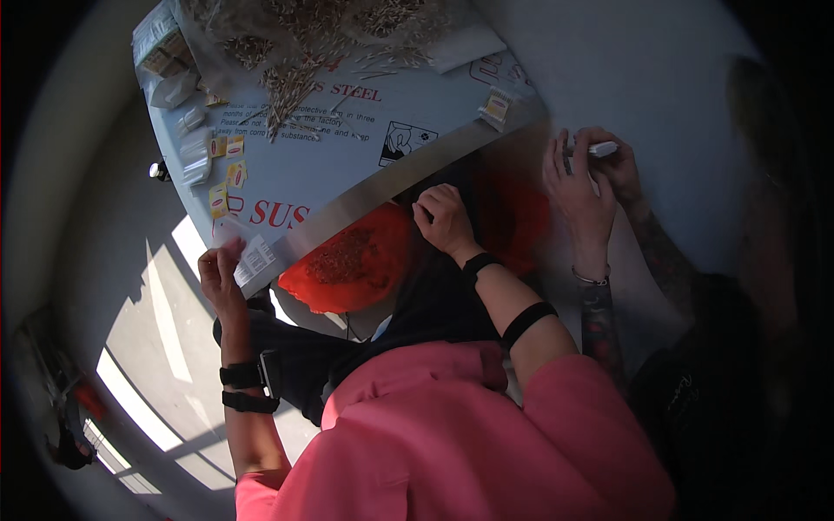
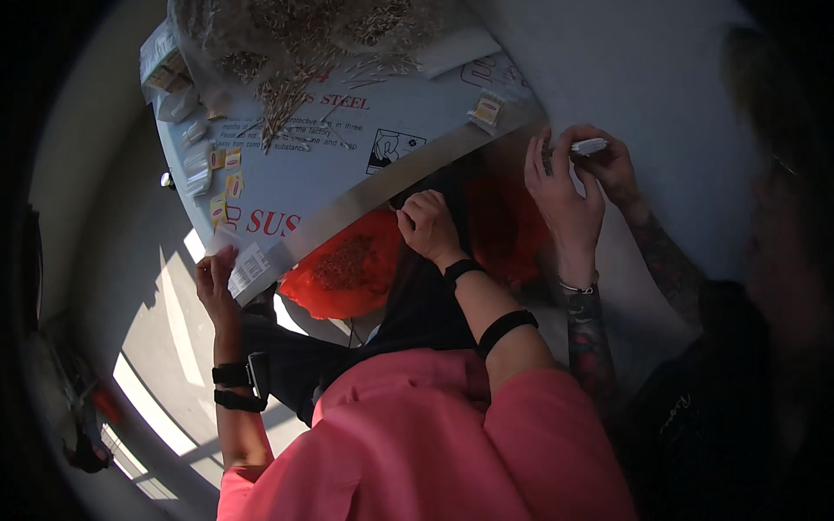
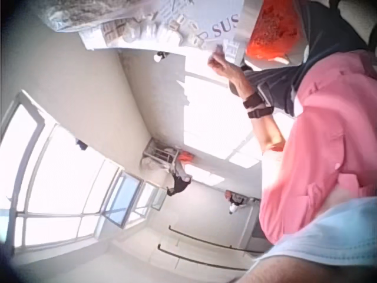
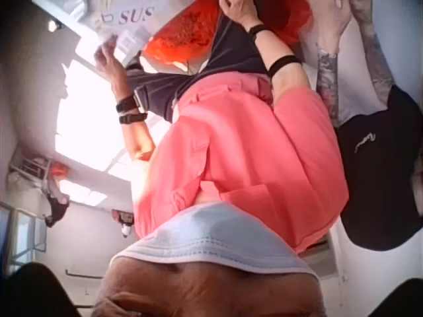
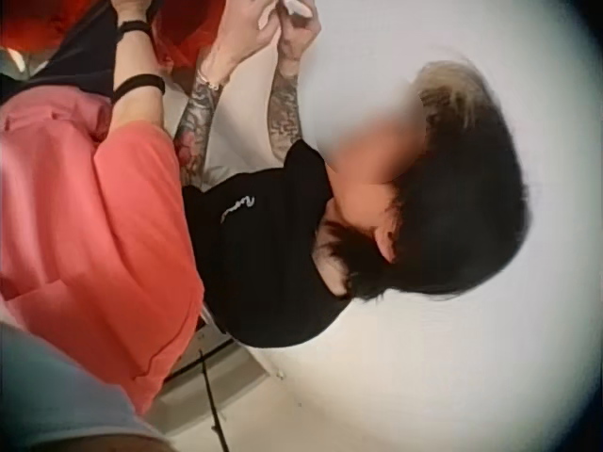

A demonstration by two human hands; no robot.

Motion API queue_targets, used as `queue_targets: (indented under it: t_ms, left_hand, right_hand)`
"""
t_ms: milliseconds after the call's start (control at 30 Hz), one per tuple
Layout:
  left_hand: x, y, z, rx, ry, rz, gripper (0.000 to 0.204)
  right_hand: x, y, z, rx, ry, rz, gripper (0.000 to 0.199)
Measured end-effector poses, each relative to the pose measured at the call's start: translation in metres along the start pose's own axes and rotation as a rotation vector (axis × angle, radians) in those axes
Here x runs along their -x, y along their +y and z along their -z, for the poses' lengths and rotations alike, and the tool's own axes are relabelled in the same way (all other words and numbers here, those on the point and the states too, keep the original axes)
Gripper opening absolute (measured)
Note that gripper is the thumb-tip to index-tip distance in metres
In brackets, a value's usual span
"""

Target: Sorting cotton swabs and placing them into individual plastic bags.

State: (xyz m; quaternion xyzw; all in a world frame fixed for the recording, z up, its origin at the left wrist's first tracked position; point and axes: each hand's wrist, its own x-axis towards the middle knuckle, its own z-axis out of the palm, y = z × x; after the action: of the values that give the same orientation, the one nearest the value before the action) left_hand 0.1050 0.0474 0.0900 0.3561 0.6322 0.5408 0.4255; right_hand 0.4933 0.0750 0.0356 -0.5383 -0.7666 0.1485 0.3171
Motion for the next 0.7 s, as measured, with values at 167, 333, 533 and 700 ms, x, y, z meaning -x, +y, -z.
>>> queue_targets:
  t_ms: [167, 333, 533, 700]
  left_hand:
    - [0.082, 0.009, 0.005, 0.015, -0.024, 0.183, 0.018]
    - [0.118, 0.031, 0.006, 0.089, -0.026, 0.252, 0.011]
    - [0.133, 0.056, 0.002, 0.200, -0.118, 0.245, 0.012]
    - [0.136, 0.069, -0.007, 0.177, -0.045, 0.183, 0.012]
  right_hand:
    - [0.004, -0.004, 0.000, 0.026, 0.046, 0.009, 0.013]
    - [0.005, -0.025, -0.013, 0.011, -0.093, -0.142, 0.018]
    - [-0.006, -0.151, -0.044, -0.736, -0.334, -0.237, 0.024]
    - [-0.012, -0.205, -0.032, -0.837, -0.457, -0.129, 0.021]
